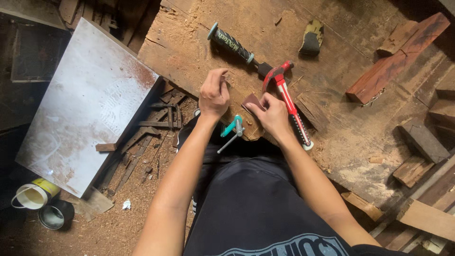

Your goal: The person holds a chisel-like tool with a blue handle and repeatedly strikes its head with a red hammer to shape or sharpen it. They then use a sanding block to smooth the tool's surface.

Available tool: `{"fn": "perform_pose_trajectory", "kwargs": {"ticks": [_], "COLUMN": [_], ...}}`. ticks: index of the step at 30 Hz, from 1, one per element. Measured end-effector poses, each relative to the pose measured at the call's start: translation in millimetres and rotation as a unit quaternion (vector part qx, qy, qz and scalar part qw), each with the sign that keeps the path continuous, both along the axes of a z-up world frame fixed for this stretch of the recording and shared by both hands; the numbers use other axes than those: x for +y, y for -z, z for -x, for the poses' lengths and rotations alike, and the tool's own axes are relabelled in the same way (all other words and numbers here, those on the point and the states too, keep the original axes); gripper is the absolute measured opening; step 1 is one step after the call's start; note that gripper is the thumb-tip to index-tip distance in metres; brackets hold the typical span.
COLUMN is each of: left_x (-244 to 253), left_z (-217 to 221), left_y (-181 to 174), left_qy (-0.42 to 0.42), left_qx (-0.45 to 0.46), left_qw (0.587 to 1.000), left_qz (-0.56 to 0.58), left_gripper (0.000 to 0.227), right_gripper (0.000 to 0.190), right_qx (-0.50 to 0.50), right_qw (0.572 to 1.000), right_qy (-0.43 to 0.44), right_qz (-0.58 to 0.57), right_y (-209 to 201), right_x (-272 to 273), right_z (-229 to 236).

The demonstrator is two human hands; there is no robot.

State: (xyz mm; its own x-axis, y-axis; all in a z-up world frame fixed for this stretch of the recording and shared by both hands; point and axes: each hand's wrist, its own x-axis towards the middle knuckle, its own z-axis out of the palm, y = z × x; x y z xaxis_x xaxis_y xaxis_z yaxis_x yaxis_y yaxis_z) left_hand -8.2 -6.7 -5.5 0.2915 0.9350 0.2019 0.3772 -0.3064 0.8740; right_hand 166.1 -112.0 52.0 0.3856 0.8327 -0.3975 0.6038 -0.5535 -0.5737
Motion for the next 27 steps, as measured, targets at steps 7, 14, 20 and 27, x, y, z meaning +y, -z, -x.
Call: {"fn": "perform_pose_trajectory", "kwargs": {"ticks": [7,14,20,27], "left_x": [-3.9,-1.7,-1.2,-1.7], "left_z": [1.9,3.8,2.6,3.0], "left_y": [4.0,7.3,16.5,17.0], "left_qy": [-0.045,-0.048,-0.039,-0.039], "left_qx": [-0.029,-0.021,0.002,-0.009], "left_qw": [0.999,0.998,0.999,0.999], "left_qz": [-0.002,-0.034,-0.033,-0.022], "left_gripper": [0.034,0.033,0.034,0.035], "right_gripper": [0.052,0.056,0.051,0.05], "right_qx": [-0.07,-0.058,-0.071,-0.074], "right_qw": [0.993,0.993,0.992,0.99], "right_qy": [-0.083,-0.105,-0.104,-0.121], "right_qz": [0.051,-0.001,-0.023,-0.001], "right_y": [-19.0,-0.2,8.9,-9.2], "right_x": [-22.1,13.9,47.4,3.6], "right_z": [-33.3,-5.5,19.2,-7.2]}}
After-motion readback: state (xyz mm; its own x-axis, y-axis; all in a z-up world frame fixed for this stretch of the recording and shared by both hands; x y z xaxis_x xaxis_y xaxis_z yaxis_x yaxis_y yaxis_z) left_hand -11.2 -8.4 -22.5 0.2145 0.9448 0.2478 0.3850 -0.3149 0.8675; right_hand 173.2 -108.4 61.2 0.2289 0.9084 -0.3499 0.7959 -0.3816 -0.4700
